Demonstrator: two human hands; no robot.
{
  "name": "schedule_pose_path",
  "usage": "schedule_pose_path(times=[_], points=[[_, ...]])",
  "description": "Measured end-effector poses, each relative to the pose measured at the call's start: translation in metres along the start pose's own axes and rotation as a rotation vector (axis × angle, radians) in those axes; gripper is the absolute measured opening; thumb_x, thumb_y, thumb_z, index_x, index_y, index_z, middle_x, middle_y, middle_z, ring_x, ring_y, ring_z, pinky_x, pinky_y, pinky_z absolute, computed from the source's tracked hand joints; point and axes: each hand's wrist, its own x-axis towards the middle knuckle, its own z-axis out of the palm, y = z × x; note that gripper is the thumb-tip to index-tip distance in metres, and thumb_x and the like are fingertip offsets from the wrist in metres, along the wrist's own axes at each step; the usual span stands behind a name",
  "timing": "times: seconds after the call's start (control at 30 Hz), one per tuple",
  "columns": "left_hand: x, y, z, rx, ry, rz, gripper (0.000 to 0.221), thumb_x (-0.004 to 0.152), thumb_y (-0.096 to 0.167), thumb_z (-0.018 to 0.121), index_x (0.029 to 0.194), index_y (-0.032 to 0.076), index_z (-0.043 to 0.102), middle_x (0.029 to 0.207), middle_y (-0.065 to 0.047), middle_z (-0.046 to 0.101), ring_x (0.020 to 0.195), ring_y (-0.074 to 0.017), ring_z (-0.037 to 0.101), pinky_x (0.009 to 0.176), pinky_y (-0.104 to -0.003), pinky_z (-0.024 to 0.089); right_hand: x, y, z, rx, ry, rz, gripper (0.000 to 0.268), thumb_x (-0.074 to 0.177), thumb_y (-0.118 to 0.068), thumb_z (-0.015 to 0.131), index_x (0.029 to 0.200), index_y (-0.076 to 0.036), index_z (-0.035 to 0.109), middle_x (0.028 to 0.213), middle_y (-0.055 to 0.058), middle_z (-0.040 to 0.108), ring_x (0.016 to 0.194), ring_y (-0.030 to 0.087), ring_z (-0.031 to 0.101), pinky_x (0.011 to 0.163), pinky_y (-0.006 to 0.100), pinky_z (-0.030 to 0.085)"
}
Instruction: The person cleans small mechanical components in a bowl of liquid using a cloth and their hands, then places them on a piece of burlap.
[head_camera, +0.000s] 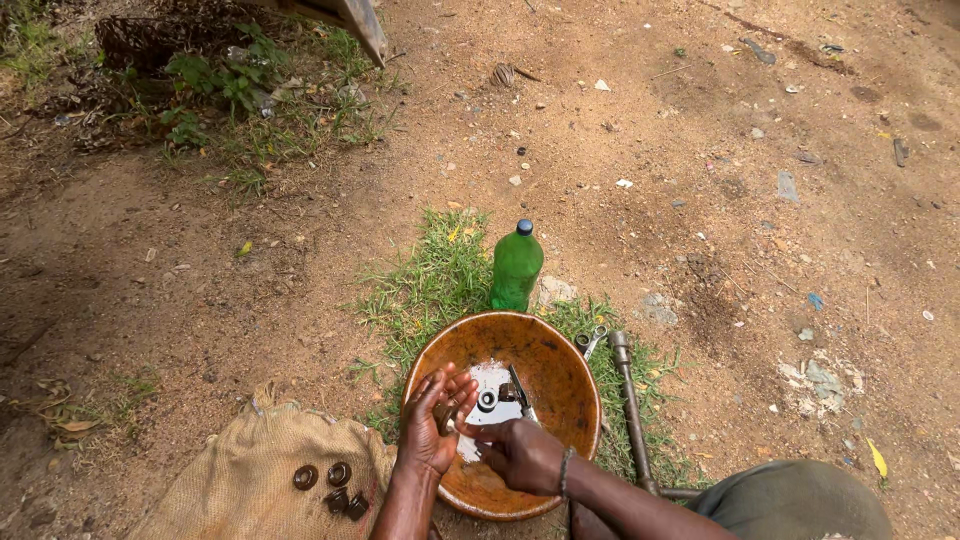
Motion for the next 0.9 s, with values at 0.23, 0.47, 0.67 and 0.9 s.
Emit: schedule_pose_path(times=[0.23, 0.47, 0.67, 0.9], points=[[-0.005, 0.017, 0.014, -0.126, -0.151, 0.078, 0.058, 0.081, 0.011, 0.066, 0.136, -0.003, 0.054, 0.142, -0.026, 0.058, 0.127, -0.0316, 0.063, 0.108, -0.042, 0.054, 0.010, 0.001, -0.017, 0.680, -0.065, 0.212, 0.054, 0.100, -0.016, 0.064, 0.153, -0.025, 0.055, 0.056, -0.005, 0.053, 0.045, 0.005, 0.042, 0.043, 0.026, 0.041], [-0.017, 0.017, 0.025, 0.311, 0.082, 0.022, 0.049, 0.090, -0.001, 0.070, 0.137, -0.003, 0.057, 0.114, -0.030, 0.070, 0.095, -0.0388, 0.068, 0.074, -0.043, 0.057, -0.006, -0.027, -0.031, 0.205, -0.131, 0.169, 0.048, 0.104, -0.016, 0.058, 0.151, -0.021, 0.056, 0.060, -0.002, 0.062, 0.047, 0.005, 0.052, 0.050, 0.026, 0.052], [-0.010, 0.021, 0.018, 0.133, 0.179, 0.052, 0.043, 0.096, 0.011, 0.053, 0.135, -0.007, 0.055, 0.113, -0.024, 0.070, 0.100, -0.0331, 0.069, 0.082, -0.044, 0.062, 0.013, -0.031, -0.006, 0.441, -0.059, 0.163, 0.054, 0.102, -0.013, 0.063, 0.155, -0.022, 0.055, 0.058, -0.004, 0.051, 0.045, 0.004, 0.040, 0.044, 0.025, 0.038], [-0.006, 0.029, 0.014, 0.039, -0.064, 0.097, 0.050, 0.087, 0.013, 0.062, 0.134, 0.002, 0.052, 0.121, -0.017, 0.072, 0.113, -0.0263, 0.070, 0.099, -0.041, 0.057, 0.012, -0.006, -0.033, 1.260, -0.092, 0.317, 0.055, 0.100, -0.012, 0.061, 0.154, -0.021, 0.055, 0.055, -0.004, 0.053, 0.034, 0.005, 0.038, 0.030, 0.022, 0.031]])
